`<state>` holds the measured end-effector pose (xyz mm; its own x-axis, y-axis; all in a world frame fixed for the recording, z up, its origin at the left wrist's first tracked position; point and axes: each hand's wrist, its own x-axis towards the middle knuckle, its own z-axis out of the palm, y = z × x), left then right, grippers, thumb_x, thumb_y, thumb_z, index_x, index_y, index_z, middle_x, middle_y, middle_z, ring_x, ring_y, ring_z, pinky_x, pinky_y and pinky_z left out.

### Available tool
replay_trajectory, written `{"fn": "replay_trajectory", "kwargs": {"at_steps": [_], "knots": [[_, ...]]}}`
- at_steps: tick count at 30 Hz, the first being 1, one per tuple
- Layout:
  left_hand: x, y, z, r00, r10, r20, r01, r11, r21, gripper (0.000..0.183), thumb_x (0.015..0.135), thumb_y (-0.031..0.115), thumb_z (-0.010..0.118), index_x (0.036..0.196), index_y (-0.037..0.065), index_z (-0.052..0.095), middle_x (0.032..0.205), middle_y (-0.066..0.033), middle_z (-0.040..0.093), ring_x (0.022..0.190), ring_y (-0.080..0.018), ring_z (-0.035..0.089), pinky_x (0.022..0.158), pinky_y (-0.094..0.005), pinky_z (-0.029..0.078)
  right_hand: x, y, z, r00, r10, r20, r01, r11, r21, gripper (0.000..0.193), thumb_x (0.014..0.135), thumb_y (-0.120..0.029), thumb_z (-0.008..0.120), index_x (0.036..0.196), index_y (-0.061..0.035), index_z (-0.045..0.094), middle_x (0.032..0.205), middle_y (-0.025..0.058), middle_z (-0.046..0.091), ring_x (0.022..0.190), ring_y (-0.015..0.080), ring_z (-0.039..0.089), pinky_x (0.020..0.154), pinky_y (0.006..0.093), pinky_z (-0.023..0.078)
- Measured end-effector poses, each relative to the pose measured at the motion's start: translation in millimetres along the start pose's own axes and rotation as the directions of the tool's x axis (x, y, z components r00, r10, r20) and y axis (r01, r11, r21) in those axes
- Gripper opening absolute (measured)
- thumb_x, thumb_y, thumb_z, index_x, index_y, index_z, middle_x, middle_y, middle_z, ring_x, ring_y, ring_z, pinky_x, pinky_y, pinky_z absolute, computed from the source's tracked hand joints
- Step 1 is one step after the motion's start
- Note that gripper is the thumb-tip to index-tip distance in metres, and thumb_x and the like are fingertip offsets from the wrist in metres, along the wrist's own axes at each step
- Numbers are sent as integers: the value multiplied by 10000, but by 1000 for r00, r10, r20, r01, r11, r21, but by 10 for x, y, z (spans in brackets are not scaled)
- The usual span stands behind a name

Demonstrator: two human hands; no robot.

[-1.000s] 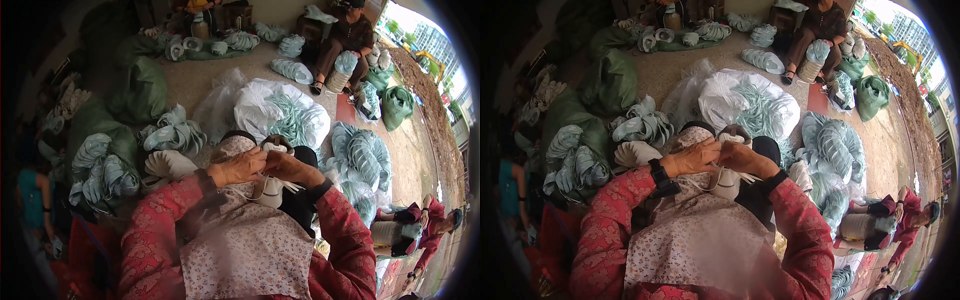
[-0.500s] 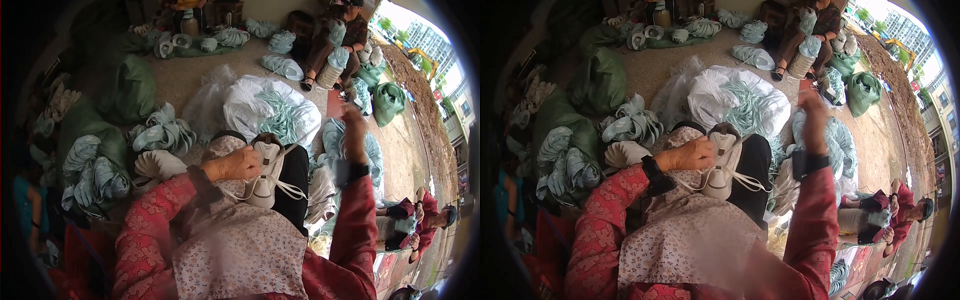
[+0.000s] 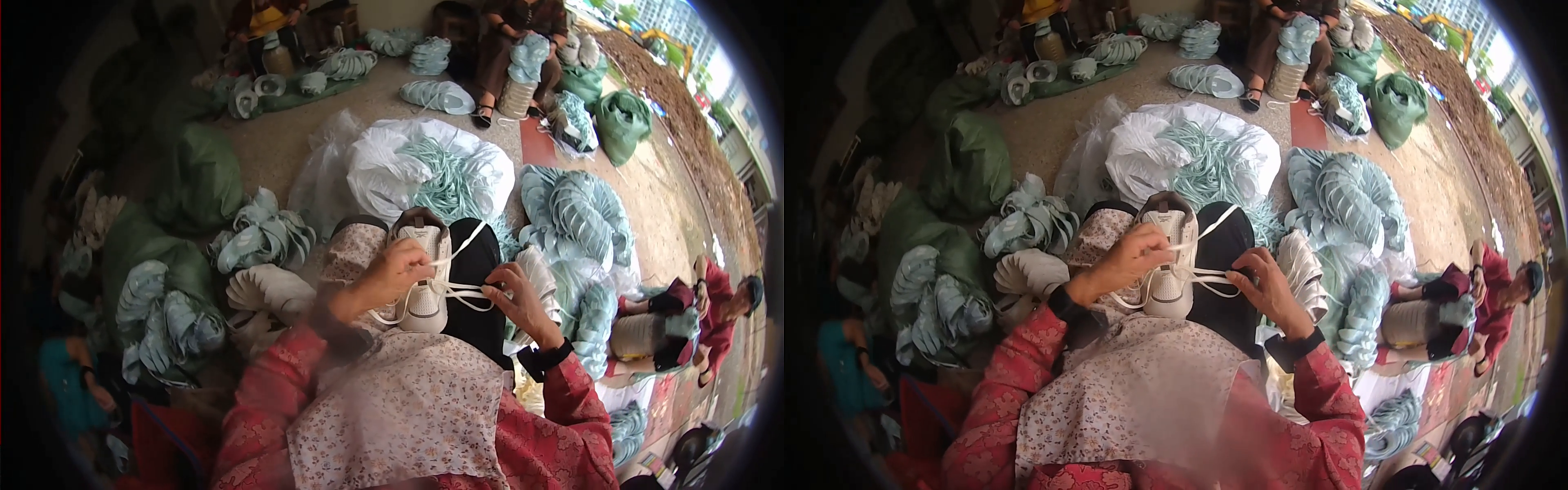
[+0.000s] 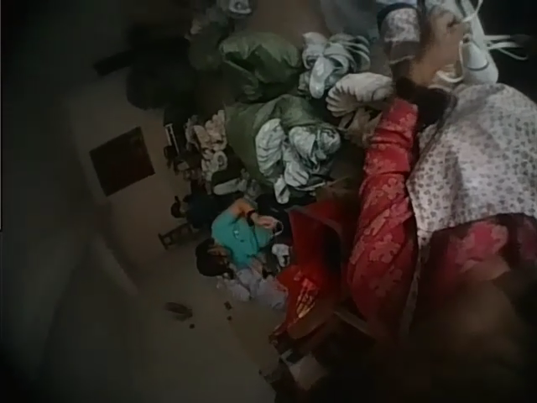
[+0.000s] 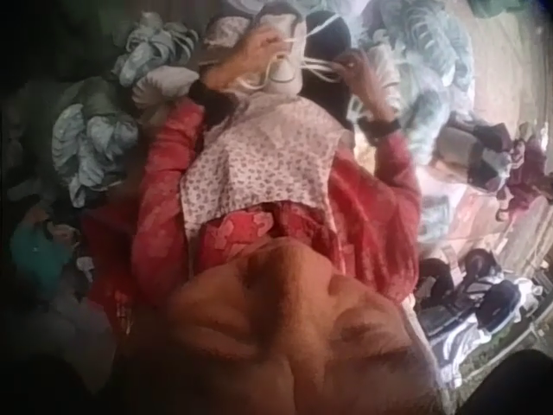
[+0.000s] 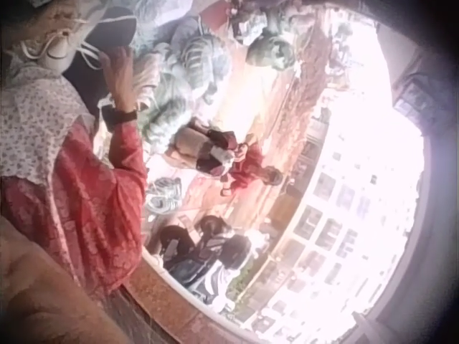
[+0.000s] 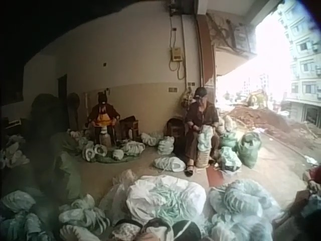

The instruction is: The recorder is lacing shoestrings into a white athletic shoe in a factory or warehouse setting.

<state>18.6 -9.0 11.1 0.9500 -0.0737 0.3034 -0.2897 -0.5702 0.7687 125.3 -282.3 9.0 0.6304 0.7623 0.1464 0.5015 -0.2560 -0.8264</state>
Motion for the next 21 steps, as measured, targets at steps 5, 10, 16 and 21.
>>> {"fn": "replay_trajectory", "kwargs": {"at_steps": [5, 10, 16, 21], "knots": [[-274, 202, -297, 930, -364, 44, 306, 702, -643, 240, 969, 267, 576, 920, 35, 609, 819, -20, 569, 832, -143, 565, 829, -314, 464, -406, 57, -8, 969, 247, -9, -247, 968, -44, 313, 902, -237, 674, 1071, -6, 548, 885, 90, 574, 787, 172, 567, 709, 316, 464], [-496, 316, -763, 883, -339, -324, -33, 644, -764, 295, 1013, 277, 486, 811, 64, 524, 783, -39, 569, 798, -161, 569, 831, -317, 456, -618, 163, -157, 948, 318, 10, -318, 947, 36, 220, 954, -212, 597, 943, -4, 667, 650, -15, 516, 602, 75, 468, 544, 263, 382], [-767, 436, -1383, 812, -292, -505, -325, 492, -808, 278, 1019, 292, 469, 827, 95, 433, 734, -1, 390, 685, -152, 394, 797, -339, 422, -456, -156, -448, 913, 398, -87, -345, 869, 356, 204, 946, -226, 609, 950, -41, 695, 676, -27, 573, 598, 51, 508, 530, 209, 367], [-783, 613, -1676, 785, -230, -575, -459, 408, -789, 242, 1024, 265, 459, 856, 91, 460, 747, -7, 375, 646, -125, 362, 669, -287, 397, -6, -317, -478, 842, 423, -335, -149, 779, 609, 233, 922, -217, 651, 931, 13, 689, 773, 49, 674, 632, 82, 598, 529, 213, 416]]}}
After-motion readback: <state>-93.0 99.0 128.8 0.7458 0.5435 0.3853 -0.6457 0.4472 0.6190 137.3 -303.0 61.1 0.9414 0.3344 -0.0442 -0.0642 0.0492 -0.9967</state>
